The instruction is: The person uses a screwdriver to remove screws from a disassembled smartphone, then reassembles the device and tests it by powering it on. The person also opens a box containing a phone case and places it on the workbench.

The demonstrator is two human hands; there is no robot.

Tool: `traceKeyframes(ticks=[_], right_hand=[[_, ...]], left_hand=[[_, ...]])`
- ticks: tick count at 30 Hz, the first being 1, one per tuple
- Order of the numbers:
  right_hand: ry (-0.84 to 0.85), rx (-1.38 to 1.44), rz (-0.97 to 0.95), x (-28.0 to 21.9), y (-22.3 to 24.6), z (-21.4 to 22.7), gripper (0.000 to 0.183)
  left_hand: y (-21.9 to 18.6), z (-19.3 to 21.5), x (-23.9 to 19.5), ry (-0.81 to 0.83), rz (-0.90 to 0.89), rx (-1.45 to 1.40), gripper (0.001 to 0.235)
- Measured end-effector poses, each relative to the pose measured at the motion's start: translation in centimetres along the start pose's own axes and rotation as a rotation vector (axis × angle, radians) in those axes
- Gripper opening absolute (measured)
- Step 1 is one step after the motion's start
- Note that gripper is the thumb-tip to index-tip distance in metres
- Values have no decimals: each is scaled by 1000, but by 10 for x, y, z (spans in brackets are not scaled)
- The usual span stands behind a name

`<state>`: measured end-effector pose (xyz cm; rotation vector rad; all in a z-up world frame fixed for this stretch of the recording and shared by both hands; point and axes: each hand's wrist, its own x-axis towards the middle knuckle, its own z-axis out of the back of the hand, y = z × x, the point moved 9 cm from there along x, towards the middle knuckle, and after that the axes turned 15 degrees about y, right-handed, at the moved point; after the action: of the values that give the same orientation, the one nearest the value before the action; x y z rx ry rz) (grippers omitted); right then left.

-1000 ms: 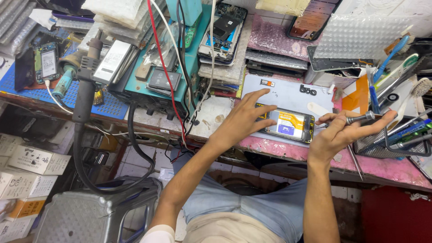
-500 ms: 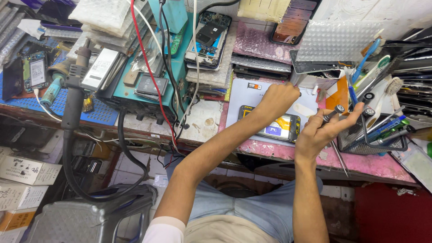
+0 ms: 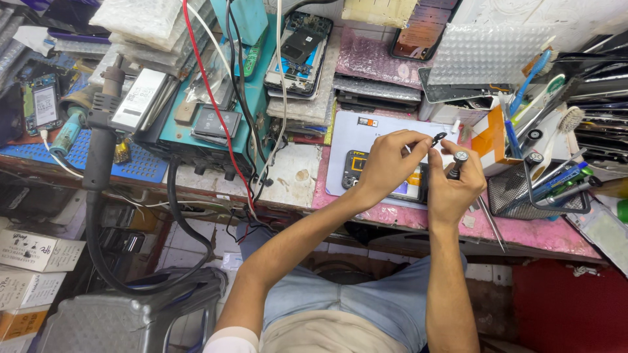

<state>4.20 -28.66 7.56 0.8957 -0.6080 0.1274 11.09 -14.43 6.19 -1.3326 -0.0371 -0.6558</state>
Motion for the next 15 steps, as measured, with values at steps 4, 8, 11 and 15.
traceKeyframes(ticks=[4,8,11,15], right_hand=[[42,-19,138,0,16,-6,26],[118,-40,113,3,16,-14,36],[157,-92,156,3,19,-21,40],[204,-117,248,1,27,-28,38]], left_hand=[[8,3,-6,-9,93,-151,26],[18,2,-8,32,182,-213,27],[11,12,-10,46,133,-133,26],[14,22,-15,170,245,-64,26]])
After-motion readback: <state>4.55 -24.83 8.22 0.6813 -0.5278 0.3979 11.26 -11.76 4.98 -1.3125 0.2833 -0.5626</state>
